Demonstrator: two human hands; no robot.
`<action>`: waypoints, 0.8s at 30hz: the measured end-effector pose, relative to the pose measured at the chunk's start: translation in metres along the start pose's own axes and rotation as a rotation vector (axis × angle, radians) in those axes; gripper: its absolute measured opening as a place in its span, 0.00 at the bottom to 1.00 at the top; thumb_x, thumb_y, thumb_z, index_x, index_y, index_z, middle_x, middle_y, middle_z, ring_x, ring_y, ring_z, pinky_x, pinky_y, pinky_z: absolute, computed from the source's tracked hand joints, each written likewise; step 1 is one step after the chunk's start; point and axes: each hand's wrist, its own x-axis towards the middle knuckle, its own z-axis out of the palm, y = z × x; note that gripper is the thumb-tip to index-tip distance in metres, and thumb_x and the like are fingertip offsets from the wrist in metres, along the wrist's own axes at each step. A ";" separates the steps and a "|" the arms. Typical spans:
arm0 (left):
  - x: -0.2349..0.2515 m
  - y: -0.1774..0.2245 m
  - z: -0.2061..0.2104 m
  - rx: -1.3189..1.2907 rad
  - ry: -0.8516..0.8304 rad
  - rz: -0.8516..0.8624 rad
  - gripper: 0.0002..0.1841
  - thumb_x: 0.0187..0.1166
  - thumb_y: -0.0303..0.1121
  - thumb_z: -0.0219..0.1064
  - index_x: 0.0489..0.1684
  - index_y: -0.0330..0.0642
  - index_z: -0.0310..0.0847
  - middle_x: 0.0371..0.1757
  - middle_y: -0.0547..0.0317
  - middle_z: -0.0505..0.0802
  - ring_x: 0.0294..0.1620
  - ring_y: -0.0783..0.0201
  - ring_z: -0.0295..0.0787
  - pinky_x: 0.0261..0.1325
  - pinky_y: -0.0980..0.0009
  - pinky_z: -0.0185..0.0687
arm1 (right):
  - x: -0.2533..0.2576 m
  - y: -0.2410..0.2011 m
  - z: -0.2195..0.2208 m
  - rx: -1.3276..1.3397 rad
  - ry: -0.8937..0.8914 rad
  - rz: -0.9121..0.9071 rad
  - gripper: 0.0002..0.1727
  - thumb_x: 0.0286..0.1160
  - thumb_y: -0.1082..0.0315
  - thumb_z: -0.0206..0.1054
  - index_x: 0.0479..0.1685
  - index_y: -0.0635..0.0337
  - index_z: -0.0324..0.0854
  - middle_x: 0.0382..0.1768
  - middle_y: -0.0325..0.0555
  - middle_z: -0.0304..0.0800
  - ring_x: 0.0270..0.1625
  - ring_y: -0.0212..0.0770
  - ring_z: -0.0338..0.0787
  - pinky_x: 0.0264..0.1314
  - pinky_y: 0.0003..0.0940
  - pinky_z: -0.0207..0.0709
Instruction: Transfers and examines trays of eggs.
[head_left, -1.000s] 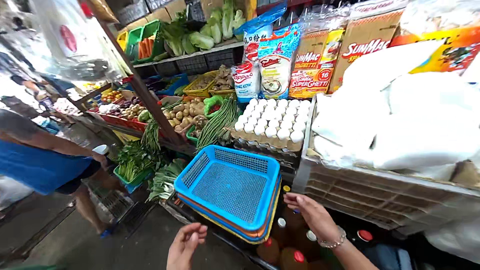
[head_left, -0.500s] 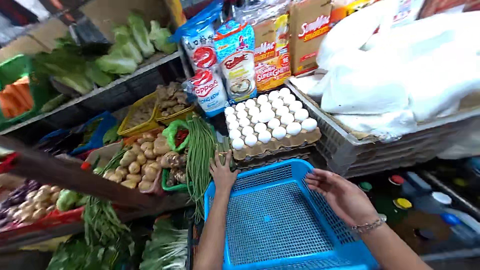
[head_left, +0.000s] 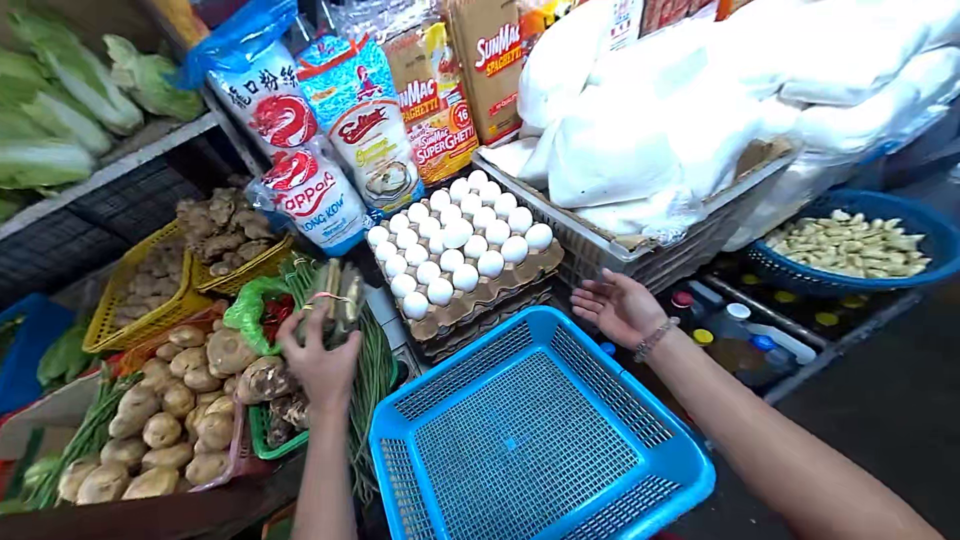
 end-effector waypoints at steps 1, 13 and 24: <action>0.008 -0.009 -0.003 0.052 0.047 0.046 0.30 0.55 0.31 0.82 0.62 0.31 0.86 0.73 0.20 0.77 0.74 0.25 0.73 0.73 0.37 0.70 | 0.011 -0.001 0.008 0.004 0.000 0.004 0.30 0.96 0.50 0.39 0.80 0.68 0.57 0.70 0.58 0.71 0.65 0.46 0.81 0.67 0.38 0.75; 0.024 -0.012 -0.002 0.354 -0.330 -0.350 0.26 0.78 0.38 0.69 0.71 0.29 0.81 0.84 0.26 0.71 0.88 0.21 0.52 0.85 0.28 0.41 | 0.069 0.009 0.063 0.049 0.016 -0.013 0.40 0.85 0.32 0.48 0.89 0.46 0.56 0.86 0.49 0.63 0.85 0.52 0.67 0.79 0.56 0.66; 0.023 0.045 0.116 -0.646 -0.572 -1.037 0.41 0.89 0.65 0.36 0.84 0.38 0.68 0.80 0.38 0.77 0.80 0.48 0.74 0.79 0.46 0.68 | 0.083 0.009 0.071 0.011 0.055 -0.096 0.33 0.90 0.41 0.47 0.84 0.53 0.65 0.76 0.48 0.76 0.76 0.44 0.78 0.75 0.45 0.73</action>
